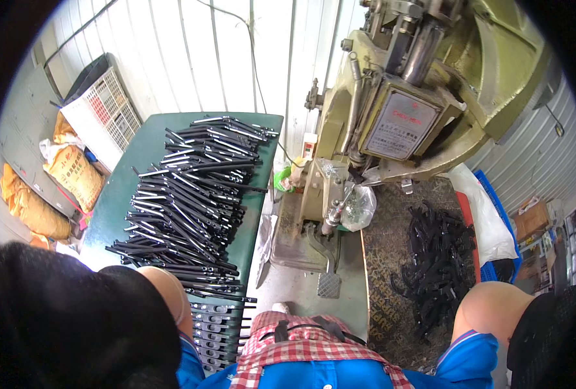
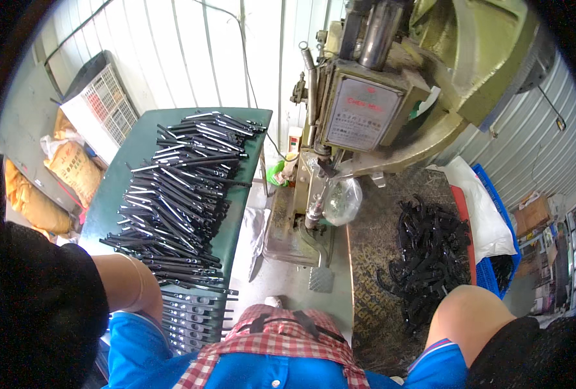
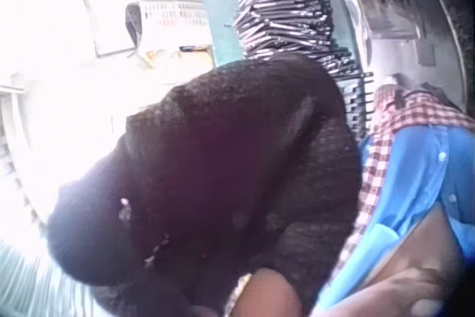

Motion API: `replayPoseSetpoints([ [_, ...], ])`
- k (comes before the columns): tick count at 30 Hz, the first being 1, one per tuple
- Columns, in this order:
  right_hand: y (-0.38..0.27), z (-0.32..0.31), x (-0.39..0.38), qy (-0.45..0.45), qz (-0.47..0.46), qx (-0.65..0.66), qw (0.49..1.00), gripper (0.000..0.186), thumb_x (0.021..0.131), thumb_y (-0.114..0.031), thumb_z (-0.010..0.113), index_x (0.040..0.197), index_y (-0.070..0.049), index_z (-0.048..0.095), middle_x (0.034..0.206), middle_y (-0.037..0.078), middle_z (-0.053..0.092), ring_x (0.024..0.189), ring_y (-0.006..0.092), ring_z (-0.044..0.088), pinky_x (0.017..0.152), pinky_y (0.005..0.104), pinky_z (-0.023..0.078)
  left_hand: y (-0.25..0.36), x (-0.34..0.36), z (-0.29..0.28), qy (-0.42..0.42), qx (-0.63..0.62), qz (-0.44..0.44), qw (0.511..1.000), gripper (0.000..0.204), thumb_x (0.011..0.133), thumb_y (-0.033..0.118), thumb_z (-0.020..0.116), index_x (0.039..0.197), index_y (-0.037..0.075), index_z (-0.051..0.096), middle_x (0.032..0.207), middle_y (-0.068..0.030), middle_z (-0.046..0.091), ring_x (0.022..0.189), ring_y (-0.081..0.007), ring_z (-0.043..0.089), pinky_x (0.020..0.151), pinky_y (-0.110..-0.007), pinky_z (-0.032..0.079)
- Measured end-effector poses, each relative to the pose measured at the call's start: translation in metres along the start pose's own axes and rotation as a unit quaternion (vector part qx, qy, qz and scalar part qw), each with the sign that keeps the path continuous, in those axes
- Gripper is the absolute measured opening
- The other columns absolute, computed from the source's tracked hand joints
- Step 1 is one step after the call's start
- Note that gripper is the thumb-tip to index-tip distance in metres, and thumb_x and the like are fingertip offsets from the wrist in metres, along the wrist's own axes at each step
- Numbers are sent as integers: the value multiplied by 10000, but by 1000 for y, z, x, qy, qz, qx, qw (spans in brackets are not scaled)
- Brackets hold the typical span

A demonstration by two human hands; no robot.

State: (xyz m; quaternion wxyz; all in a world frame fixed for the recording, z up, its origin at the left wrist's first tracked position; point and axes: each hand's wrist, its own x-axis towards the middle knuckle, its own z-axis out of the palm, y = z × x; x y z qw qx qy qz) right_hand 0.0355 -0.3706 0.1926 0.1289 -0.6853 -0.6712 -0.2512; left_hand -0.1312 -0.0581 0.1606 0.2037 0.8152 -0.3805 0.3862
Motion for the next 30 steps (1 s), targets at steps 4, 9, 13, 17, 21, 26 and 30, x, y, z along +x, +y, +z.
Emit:
replayPoseSetpoints([
  [4, 14, 16, 28, -34, -8, 43, 998, 283, 926, -251, 483, 1086, -21, 519, 938, 99, 592, 863, 198, 554, 795, 328, 455, 5, -2, -17, -7, 13, -27, 1000, 354, 942, 242, 497, 1206, 7, 502, 1164, -141, 547, 963, -198, 552, 835, -320, 440],
  [9, 22, 37, 31, -93, 2, 75, 993, 271, 926, -247, 485, 1071, -22, 526, 934, 98, 593, 862, 199, 558, 795, 328, 456, 15, 3, -29, -47, 5, -45, 998, 362, 940, 250, 503, 1207, 5, 503, 1170, -136, 546, 976, -197, 547, 850, -321, 433],
  [13, 42, 57, 37, -122, 5, 88, 989, 262, 926, -244, 486, 1058, -23, 531, 931, 97, 594, 861, 199, 561, 795, 328, 458, 6, 9, -31, -76, 9, -47, 996, 369, 939, 256, 508, 1208, 4, 503, 1175, -132, 544, 987, -195, 544, 862, -322, 428],
  [17, 57, 84, 22, -163, 26, 101, 981, 253, 927, -242, 488, 1045, -23, 537, 928, 96, 595, 860, 200, 564, 796, 328, 459, -1, 16, -30, -94, 6, -57, 994, 375, 937, 262, 513, 1209, 3, 504, 1180, -128, 543, 998, -194, 540, 873, -323, 422],
  [21, 67, 108, 4, -188, 50, 110, 975, 245, 927, -239, 490, 1032, -24, 542, 924, 95, 596, 860, 201, 567, 796, 328, 461, -4, 16, -25, -108, 8, -69, 992, 382, 936, 268, 517, 1210, 3, 504, 1186, -123, 542, 1009, -192, 536, 885, -323, 417],
  [26, 79, 130, -13, -206, 74, 106, 970, 235, 928, -235, 492, 1016, -25, 549, 920, 93, 597, 859, 201, 570, 796, 328, 462, -14, 13, -19, -127, 10, -73, 989, 391, 934, 276, 523, 1211, 1, 505, 1192, -118, 541, 1022, -190, 532, 900, -324, 410],
  [30, 86, 140, -25, -203, 84, 94, 971, 228, 928, -232, 494, 1004, -26, 555, 917, 93, 599, 858, 202, 573, 796, 328, 464, -22, 10, -13, -156, 30, -63, 985, 398, 932, 282, 528, 1212, 0, 506, 1197, -114, 539, 1033, -189, 528, 912, -325, 404],
])
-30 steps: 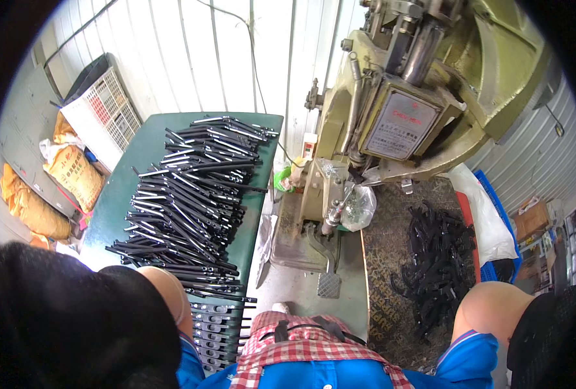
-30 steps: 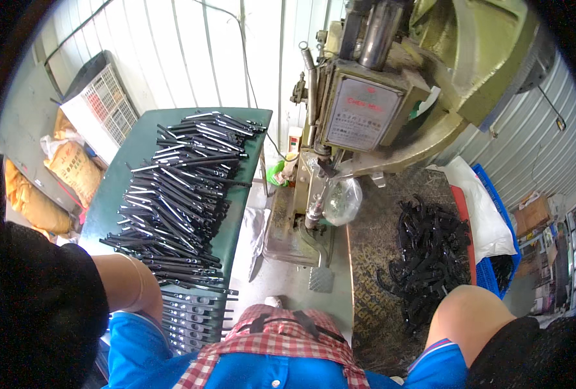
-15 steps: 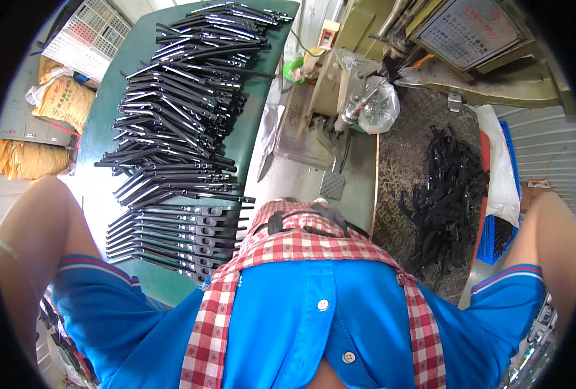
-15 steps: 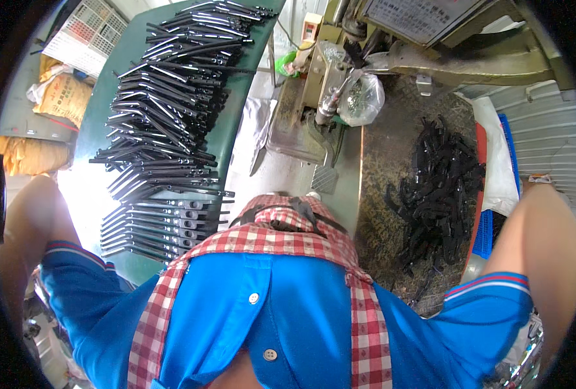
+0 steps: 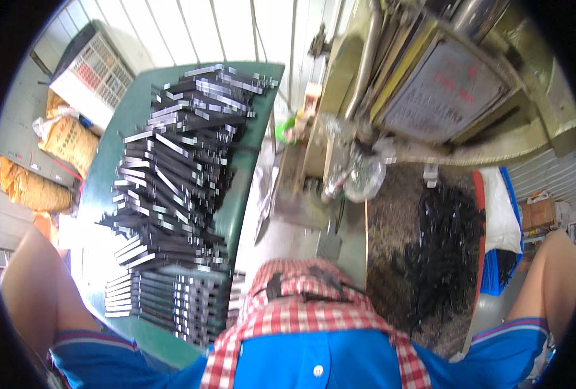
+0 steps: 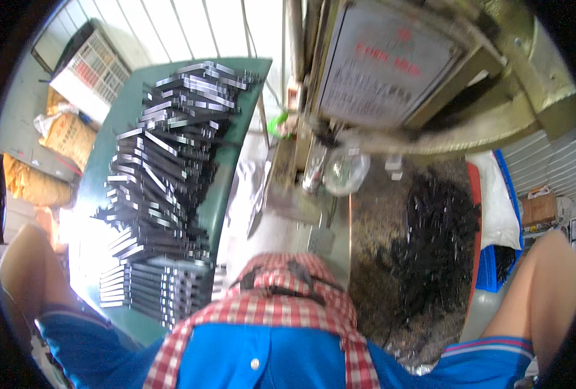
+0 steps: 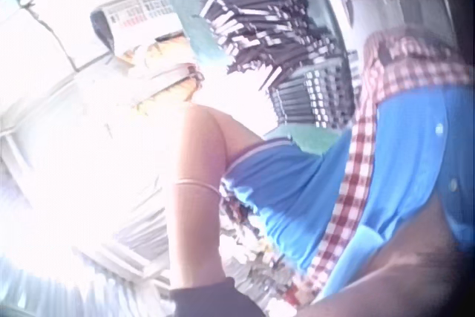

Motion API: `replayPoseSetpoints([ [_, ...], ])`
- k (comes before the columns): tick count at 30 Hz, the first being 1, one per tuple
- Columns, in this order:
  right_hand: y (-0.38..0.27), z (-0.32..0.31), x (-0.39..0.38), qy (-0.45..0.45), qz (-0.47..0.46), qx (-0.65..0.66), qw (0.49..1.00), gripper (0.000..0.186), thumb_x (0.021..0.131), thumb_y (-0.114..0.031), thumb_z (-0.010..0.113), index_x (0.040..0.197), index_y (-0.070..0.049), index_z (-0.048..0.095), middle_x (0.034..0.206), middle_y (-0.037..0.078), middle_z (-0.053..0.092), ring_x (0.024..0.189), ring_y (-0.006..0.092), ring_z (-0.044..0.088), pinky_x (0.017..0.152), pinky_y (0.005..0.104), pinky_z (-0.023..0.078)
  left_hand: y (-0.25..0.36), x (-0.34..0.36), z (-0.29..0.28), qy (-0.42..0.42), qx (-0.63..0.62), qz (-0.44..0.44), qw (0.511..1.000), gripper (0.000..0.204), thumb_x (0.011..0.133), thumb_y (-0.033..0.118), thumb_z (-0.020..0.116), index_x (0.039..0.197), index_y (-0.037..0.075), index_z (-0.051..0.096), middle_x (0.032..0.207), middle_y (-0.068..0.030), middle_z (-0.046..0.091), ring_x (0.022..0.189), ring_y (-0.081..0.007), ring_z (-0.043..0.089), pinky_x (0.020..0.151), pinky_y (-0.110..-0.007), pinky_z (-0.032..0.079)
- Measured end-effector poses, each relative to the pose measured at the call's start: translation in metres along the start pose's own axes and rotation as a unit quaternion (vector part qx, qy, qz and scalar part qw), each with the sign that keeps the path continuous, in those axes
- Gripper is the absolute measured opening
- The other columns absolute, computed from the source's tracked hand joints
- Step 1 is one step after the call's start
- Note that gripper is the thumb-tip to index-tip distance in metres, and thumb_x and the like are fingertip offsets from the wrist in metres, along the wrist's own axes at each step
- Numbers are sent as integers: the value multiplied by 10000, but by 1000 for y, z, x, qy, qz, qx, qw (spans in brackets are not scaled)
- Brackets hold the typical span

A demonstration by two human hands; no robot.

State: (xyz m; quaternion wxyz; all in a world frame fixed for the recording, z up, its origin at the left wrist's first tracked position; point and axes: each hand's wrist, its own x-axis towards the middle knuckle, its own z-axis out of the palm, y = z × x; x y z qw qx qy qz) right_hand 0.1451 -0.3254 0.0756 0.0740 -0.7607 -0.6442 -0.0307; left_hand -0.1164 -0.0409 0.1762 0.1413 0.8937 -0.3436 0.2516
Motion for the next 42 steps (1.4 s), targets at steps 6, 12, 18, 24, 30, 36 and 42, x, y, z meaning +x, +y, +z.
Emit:
replayPoseSetpoints([
  [6, 4, -13, -10, 27, 1, -10, 1000, 219, 929, -227, 496, 985, -27, 563, 912, 91, 600, 857, 203, 578, 796, 329, 466, -12, 14, 6, -18, 13, 4, 1000, 408, 930, 292, 535, 1213, -1, 507, 1205, -108, 538, 1049, -187, 523, 929, -326, 396],
  [12, -13, -103, -57, 132, -58, -78, 987, 211, 929, -223, 499, 966, -28, 571, 908, 90, 602, 856, 204, 582, 796, 329, 468, -19, 35, 17, -31, 4, 19, 999, 419, 928, 301, 543, 1214, -2, 508, 1213, -102, 536, 1065, -185, 518, 947, -328, 388],
  [18, -58, -191, -156, 367, -80, -183, 908, 206, 930, -219, 501, 947, -29, 580, 903, 88, 603, 855, 205, 587, 796, 329, 470, -28, 41, 29, -38, -19, 31, 999, 430, 925, 310, 550, 1216, -4, 509, 1220, -96, 534, 1081, -182, 512, 964, -329, 380],
  [24, -24, -16, -180, 291, 381, 142, 866, 160, 917, -173, 522, 903, -29, 590, 890, 54, 598, 832, 185, 578, 772, 306, 460, -28, 39, 20, -15, -2, 21, 1000, 441, 923, 319, 557, 1217, -5, 510, 1228, -90, 532, 1098, -180, 507, 982, -330, 371],
  [30, 106, 177, -272, -80, 226, 6, 971, 420, 746, -6, 572, 1160, -72, 602, 1233, 187, 550, 1218, 379, 462, 970, 426, 418, -14, -10, -19, 151, 106, -91, 979, 452, 921, 329, 564, 1218, -7, 510, 1236, -84, 530, 1114, -178, 501, 1000, -331, 363],
  [36, 138, 189, -266, -189, 249, 11, 950, 375, 699, -56, 601, 1074, -78, 599, 1125, 171, 542, 1110, 406, 492, 868, 466, 446, -23, -109, 8, 356, 119, -312, 873, 463, 918, 338, 571, 1219, -8, 511, 1244, -78, 529, 1130, -176, 496, 1017, -332, 355],
  [42, 159, 161, -256, -249, 305, 75, 916, 276, 715, -85, 643, 979, -30, 586, 964, 173, 555, 904, 405, 557, 784, 456, 468, 15, -245, 99, -129, 40, -688, 713, 192, 856, 274, 594, 886, 91, 645, 859, -117, 644, 817, -321, 635, 700, -422, 496],
])
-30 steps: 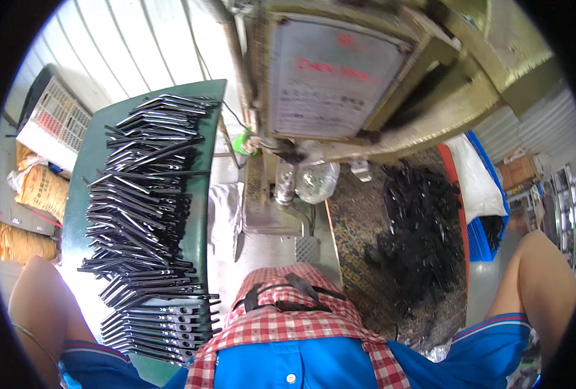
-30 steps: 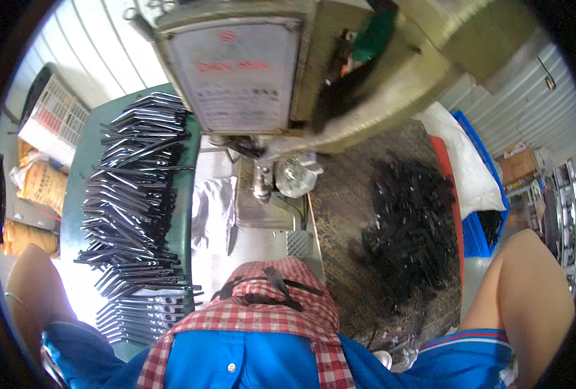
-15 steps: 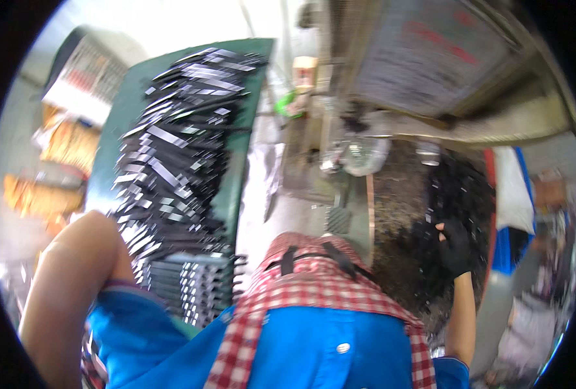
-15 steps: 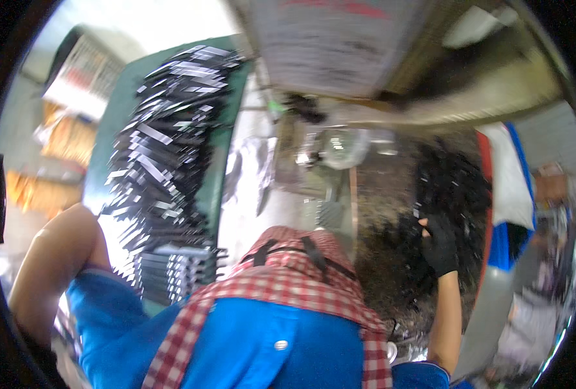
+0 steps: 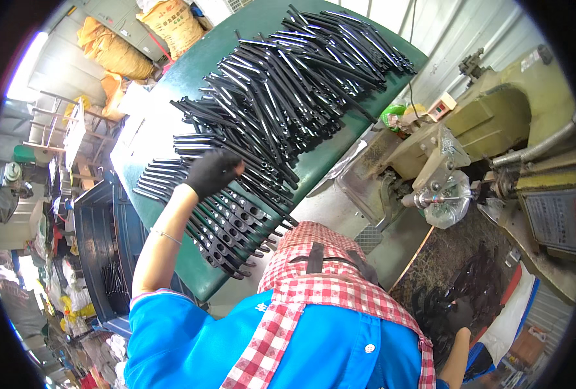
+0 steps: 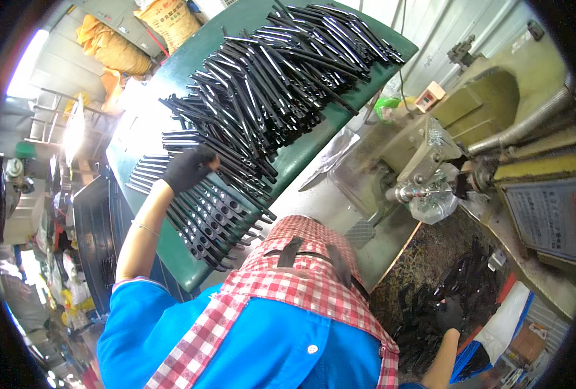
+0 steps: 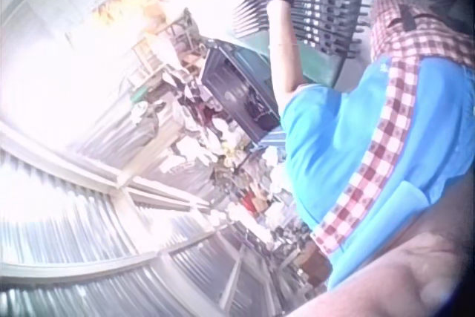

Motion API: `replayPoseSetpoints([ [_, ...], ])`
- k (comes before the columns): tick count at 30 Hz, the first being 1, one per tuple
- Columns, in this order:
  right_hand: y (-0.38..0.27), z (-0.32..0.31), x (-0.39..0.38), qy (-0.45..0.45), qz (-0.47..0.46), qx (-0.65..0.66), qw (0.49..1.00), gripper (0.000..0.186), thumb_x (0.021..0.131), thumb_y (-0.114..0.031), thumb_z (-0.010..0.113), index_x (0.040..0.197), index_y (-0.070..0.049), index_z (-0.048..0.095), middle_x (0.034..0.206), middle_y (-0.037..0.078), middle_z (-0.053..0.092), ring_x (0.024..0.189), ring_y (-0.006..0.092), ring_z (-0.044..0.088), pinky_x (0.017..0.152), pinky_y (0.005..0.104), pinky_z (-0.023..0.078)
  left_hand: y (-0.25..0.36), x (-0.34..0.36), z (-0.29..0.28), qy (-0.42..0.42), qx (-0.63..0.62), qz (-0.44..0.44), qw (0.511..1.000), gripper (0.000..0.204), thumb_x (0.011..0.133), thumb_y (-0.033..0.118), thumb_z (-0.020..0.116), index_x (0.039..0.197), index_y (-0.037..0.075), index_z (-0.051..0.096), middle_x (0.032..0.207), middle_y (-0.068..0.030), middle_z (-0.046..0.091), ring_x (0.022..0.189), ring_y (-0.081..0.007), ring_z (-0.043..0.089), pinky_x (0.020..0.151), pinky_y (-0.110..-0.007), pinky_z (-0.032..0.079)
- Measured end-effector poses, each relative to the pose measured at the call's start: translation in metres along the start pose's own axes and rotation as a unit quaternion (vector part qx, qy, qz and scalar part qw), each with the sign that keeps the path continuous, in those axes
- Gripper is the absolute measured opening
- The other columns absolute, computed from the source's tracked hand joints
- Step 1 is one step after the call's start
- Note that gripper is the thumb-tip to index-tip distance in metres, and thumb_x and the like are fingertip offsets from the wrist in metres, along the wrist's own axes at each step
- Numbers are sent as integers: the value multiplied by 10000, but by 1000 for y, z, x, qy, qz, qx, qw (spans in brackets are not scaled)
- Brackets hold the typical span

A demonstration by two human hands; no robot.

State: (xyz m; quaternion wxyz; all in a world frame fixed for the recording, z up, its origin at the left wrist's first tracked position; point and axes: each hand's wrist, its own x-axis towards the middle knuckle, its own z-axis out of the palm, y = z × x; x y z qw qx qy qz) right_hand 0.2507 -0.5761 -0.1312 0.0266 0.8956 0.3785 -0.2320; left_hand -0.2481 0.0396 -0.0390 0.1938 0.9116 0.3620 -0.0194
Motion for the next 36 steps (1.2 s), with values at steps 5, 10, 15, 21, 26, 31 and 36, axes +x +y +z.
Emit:
replayPoseSetpoints([
  [5, -20, -46, 24, 132, 45, 52, 989, 327, 823, -181, 651, 1084, 3, 579, 1033, 180, 616, 1005, 349, 592, 892, 414, 452, -36, -28, 94, 33, 45, 89, 994, 106, 792, 159, 625, 882, 117, 663, 849, -58, 613, 869, -277, 594, 722, -390, 485],
  [10, -76, -64, 54, 210, -16, 229, 950, 408, 862, -206, 671, 1176, 21, 544, 1034, 127, 627, 998, 235, 589, 917, 340, 441, -28, -5, 98, 11, 156, 245, 957, 234, 674, 184, 662, 905, 168, 636, 873, -28, 582, 854, -241, 579, 712, -364, 464],
  [15, -162, -70, 71, 207, -83, 196, 955, 391, 826, -206, 703, 1142, -29, 556, 951, 107, 637, 902, 218, 611, 831, 333, 467, -39, 0, 110, 45, 194, 280, 939, 338, 643, 220, 678, 970, 169, 608, 1047, -9, 590, 969, -219, 556, 809, -371, 442],
  [21, -210, -79, 66, 165, -102, 225, 955, 382, 808, -259, 715, 1097, -44, 587, 888, 159, 657, 816, 276, 651, 740, 346, 501, -14, 17, 60, 72, 73, 304, 947, 329, 648, 58, 623, 949, 47, 491, 787, -111, 551, 679, -318, 573, 603, -382, 475],
  [26, -252, -110, 57, 143, -148, 238, 949, 304, 785, -212, 734, 1017, -55, 619, 814, 124, 649, 719, 263, 645, 665, 325, 494, 128, 49, 15, 59, -21, 264, 962, 267, 824, 173, 640, 1083, 133, 588, 747, -79, 590, 598, -293, 601, 499, -390, 454],
  [31, -266, -133, 47, 181, -216, 198, 939, 326, 719, -239, 780, 954, -75, 626, 758, 117, 628, 669, 298, 636, 601, 360, 490, 202, 68, 10, -14, -55, 363, 930, 407, 894, 512, 517, 865, 108, 549, 608, -103, 544, 531, -334, 568, 465, -431, 414],
  [36, -273, -145, 42, 188, -257, 99, 943, 356, 699, -265, 798, 948, -77, 626, 784, 124, 635, 686, 311, 641, 598, 382, 495, 222, 85, 8, -64, 26, 386, 920, 405, 909, 489, 516, 816, 96, 534, 561, -128, 558, 527, -355, 569, 472, -454, 410],
])
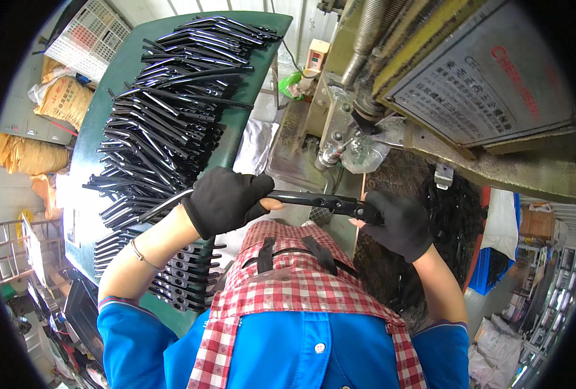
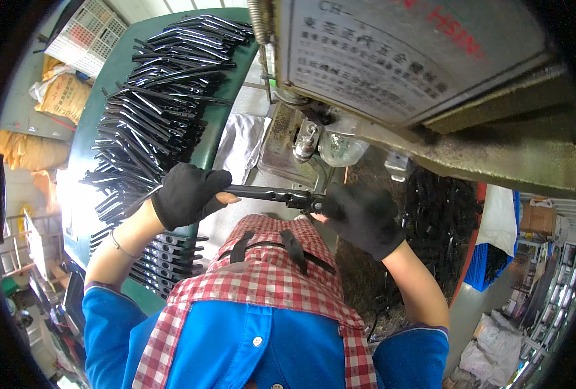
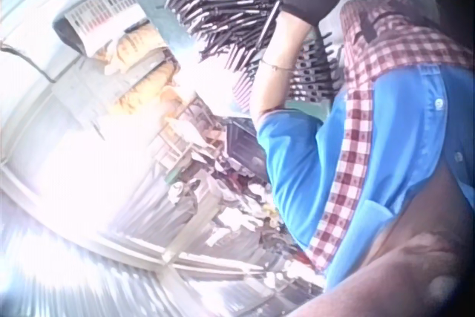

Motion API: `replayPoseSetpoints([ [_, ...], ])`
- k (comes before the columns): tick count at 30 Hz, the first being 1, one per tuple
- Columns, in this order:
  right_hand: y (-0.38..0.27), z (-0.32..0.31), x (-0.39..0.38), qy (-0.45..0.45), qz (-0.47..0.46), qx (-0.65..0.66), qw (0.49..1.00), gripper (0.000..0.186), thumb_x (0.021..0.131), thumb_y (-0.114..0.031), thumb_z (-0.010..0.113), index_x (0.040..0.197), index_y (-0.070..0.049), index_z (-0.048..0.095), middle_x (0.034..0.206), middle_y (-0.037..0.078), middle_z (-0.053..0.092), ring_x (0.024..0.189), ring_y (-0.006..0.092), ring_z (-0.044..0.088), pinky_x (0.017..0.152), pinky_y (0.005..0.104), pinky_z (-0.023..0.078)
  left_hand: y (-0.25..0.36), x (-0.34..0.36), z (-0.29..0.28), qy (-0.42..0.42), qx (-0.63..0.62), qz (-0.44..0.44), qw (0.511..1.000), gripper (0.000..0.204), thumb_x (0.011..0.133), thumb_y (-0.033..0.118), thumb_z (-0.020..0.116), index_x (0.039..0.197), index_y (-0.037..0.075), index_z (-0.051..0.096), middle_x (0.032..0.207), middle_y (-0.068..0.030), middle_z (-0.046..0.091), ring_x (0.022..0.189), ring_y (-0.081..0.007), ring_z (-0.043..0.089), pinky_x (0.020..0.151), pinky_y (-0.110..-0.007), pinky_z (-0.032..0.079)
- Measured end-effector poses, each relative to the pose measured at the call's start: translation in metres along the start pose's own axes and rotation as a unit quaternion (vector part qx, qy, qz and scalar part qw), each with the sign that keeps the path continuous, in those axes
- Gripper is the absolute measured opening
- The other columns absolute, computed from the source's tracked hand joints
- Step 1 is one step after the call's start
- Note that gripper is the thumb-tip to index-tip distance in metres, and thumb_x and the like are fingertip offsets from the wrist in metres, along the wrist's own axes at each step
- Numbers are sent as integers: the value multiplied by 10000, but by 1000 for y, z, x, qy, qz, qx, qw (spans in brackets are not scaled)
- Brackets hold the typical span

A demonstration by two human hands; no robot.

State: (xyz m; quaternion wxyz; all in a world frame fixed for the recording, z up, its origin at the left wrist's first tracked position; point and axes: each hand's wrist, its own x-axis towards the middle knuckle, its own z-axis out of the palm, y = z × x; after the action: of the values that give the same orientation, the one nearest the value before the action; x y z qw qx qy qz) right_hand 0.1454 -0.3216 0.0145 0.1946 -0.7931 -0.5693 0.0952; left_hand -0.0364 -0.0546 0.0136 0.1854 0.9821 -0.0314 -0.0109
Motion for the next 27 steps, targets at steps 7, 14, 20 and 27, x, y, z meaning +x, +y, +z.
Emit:
replayPoseSetpoints([
  [7, 10, -9, -10, 8, 72, 1, 997, 352, 706, -278, 795, 948, -94, 618, 779, 103, 642, 676, 318, 635, 572, 391, 487, -13, 16, -8, -70, -31, -4, 997, 411, 923, 483, 506, 867, 82, 579, 575, -156, 565, 565, -375, 588, 518, -473, 432],
  [14, -2, -21, 4, 11, 23, -140, 990, 319, 743, -338, 756, 924, -122, 608, 729, 89, 636, 634, 303, 632, 556, 397, 473, -9, 24, -8, -77, 15, 2, 997, 422, 905, 498, 523, 839, 88, 602, 553, -143, 569, 538, -371, 588, 506, -462, 449],
  [20, 13, -12, 10, -92, 45, 35, 994, 370, 747, -400, 744, 977, -136, 625, 648, 102, 592, 618, 309, 620, 551, 409, 467, -9, 31, -11, -8, 126, 39, 991, 423, 874, 519, 553, 778, 109, 582, 514, -94, 551, 471, -302, 581, 436, -410, 436],
  [27, -1, -16, 25, -47, 33, -107, 993, 410, 761, -436, 720, 1015, -135, 605, 652, 127, 593, 634, 331, 615, 561, 437, 456, -19, 30, 10, -51, 25, 9, 998, 418, 905, 495, 522, 826, 87, 573, 529, -143, 550, 512, -365, 583, 486, -464, 447],
])
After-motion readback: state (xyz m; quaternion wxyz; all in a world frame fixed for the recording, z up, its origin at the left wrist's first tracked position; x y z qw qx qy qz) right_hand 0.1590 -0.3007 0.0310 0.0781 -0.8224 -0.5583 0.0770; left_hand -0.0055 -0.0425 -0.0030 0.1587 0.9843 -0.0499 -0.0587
